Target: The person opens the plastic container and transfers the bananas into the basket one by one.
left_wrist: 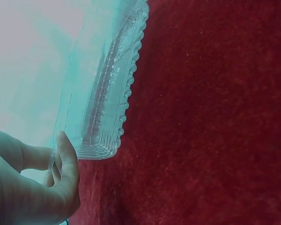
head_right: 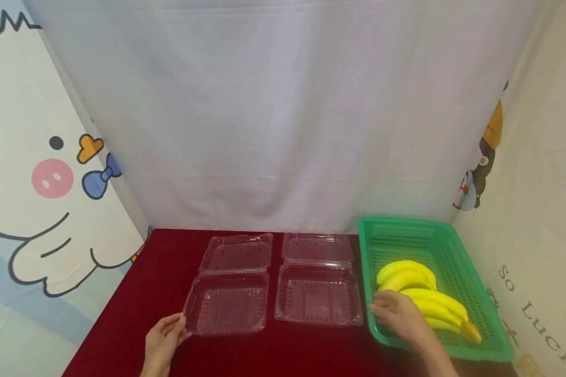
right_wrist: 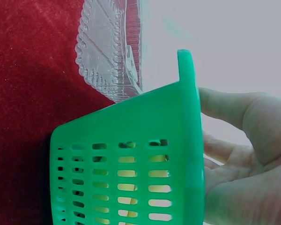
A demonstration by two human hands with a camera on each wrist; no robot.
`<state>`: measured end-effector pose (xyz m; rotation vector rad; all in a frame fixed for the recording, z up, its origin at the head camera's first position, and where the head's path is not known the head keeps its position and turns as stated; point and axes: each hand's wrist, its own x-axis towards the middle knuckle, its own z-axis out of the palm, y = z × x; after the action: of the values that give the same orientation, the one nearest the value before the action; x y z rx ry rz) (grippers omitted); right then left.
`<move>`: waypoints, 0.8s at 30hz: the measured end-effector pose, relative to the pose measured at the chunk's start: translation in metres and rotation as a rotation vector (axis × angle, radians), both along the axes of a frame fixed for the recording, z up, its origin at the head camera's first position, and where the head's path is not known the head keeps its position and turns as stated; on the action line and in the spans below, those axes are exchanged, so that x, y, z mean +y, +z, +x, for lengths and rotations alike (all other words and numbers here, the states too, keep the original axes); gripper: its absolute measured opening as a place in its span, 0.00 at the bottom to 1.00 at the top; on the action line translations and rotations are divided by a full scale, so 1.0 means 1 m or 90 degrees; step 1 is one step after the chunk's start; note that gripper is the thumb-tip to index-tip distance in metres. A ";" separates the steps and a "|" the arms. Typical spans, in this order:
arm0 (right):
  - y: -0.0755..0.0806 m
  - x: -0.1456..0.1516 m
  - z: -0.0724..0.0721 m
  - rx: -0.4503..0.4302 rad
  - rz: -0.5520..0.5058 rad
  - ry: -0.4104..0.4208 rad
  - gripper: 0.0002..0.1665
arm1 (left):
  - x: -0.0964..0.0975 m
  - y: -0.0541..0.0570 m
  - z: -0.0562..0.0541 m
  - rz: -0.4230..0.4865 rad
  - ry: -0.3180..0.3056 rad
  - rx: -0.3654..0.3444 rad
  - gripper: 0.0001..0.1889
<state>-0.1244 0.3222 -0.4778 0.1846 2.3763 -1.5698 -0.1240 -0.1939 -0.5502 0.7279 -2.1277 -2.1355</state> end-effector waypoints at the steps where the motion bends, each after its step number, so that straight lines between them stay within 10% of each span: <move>1: 0.000 0.000 0.000 0.001 0.001 0.005 0.34 | 0.000 0.000 -0.001 -0.002 -0.001 0.000 0.20; 24: -0.002 -0.001 0.001 0.011 0.008 -0.007 0.32 | 0.001 0.001 -0.022 -0.007 0.008 0.012 0.20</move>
<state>-0.1238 0.3209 -0.4801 0.1885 2.4034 -1.5680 -0.1455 -0.1930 -0.5492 0.7161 -2.1190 -2.1136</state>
